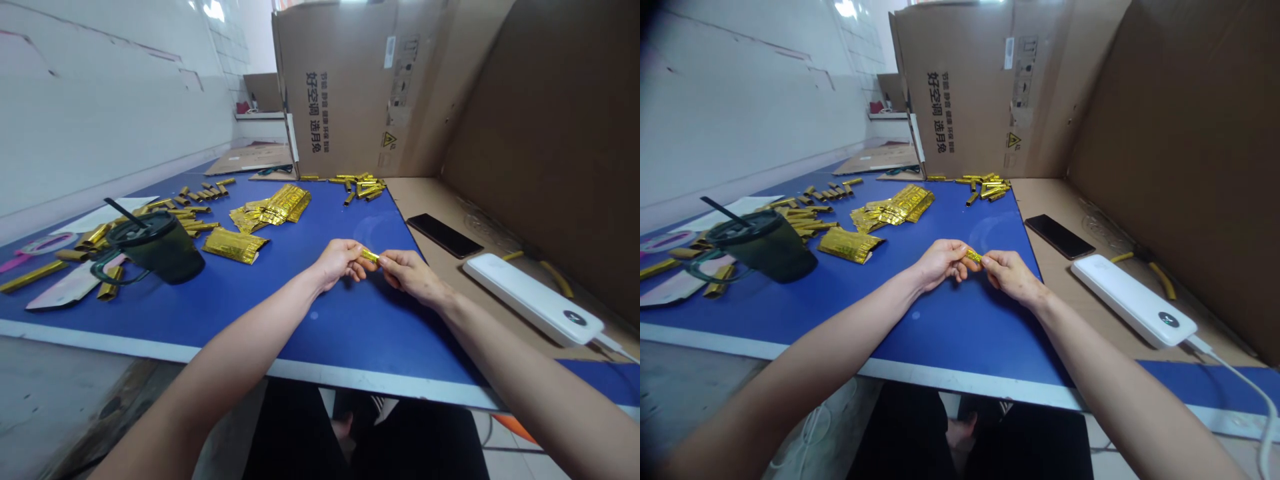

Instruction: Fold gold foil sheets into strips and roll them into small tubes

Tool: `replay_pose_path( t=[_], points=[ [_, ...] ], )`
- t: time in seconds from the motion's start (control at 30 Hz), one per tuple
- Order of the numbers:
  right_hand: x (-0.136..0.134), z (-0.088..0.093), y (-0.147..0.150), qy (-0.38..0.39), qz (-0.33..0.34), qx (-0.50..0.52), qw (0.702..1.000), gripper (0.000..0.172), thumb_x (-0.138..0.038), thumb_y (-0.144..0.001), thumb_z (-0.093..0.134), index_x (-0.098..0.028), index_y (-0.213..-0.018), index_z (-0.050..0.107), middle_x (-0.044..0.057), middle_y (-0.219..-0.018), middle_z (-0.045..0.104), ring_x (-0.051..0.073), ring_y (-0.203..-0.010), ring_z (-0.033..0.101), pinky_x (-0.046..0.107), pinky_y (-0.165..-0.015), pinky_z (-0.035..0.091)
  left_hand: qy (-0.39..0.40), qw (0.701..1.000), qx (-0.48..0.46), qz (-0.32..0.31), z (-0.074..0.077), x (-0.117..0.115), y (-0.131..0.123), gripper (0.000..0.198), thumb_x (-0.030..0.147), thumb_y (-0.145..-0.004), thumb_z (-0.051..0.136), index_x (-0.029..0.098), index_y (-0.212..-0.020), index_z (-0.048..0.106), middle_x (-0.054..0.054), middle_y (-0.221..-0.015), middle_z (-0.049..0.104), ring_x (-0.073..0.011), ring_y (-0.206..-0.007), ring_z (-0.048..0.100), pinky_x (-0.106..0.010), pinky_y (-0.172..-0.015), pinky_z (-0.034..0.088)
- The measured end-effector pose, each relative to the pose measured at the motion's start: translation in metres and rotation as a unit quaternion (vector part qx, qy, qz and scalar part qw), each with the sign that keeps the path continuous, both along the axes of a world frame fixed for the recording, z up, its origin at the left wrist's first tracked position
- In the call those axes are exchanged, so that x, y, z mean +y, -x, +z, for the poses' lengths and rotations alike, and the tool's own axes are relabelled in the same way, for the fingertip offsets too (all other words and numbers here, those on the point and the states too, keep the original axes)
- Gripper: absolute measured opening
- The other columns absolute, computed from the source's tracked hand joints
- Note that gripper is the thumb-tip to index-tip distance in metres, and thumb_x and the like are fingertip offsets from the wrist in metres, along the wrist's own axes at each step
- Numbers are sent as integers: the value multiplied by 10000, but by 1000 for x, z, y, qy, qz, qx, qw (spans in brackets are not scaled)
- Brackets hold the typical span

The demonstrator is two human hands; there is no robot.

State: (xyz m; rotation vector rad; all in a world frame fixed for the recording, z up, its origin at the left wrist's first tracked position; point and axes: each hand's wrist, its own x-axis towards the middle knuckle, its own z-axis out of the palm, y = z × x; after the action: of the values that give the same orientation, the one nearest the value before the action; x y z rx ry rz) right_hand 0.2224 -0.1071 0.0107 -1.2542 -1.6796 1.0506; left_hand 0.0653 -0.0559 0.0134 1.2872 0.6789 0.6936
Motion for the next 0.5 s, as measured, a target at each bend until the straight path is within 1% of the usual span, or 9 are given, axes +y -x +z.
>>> replay_pose_path(
  t=[0.07,0.2,0.3,0.37,0.43,0.5],
  points=[
    [0,0,1,-3,0,-2,1000,297,-402,-784,437,-167,-606,470,-67,-394,399,44,-341,276,192,-344,191,2,1000,6,-9,1,0,1,201,182,-849,359,93,-762,516,-54,-589,606,-79,-379,519,-170,-360,387],
    [1,-3,0,-12,-16,3,1000,284,-413,-775,455,-153,-701,541,-70,-389,395,47,-336,283,193,-343,196,-40,999,5,-1,-1,4,4,171,197,-837,392,97,-776,517,-21,-520,564,-68,-347,484,-153,-340,348],
    [3,-5,-2,9,-41,49,998,341,-454,-782,422,-147,-712,553,-62,-379,401,51,-324,294,194,-336,204,-54,998,-28,15,-2,8,5,124,168,-817,428,95,-803,527,-17,-563,571,-62,-408,511,-161,-404,392],
    [4,-5,-4,30,-44,84,995,348,-465,-779,418,-150,-700,541,-59,-376,409,53,-318,303,194,-332,209,-49,998,-43,18,-1,9,5,111,123,-803,435,85,-827,536,-31,-613,586,-67,-467,540,-177,-464,425],
    [4,-5,-4,39,-55,97,993,288,-435,-747,481,-158,-676,520,-62,-386,418,49,-319,310,189,-329,211,-39,998,-44,20,0,8,5,128,60,-783,426,70,-844,538,-41,-632,591,-73,-505,556,-191,-508,442],
    [4,-3,-3,33,-82,91,992,219,-375,-698,554,-164,-667,506,-69,-402,422,45,-328,318,181,-328,216,-29,998,-38,27,0,7,4,150,22,-766,420,66,-854,533,-38,-625,587,-74,-509,556,-195,-513,445]
  ],
)
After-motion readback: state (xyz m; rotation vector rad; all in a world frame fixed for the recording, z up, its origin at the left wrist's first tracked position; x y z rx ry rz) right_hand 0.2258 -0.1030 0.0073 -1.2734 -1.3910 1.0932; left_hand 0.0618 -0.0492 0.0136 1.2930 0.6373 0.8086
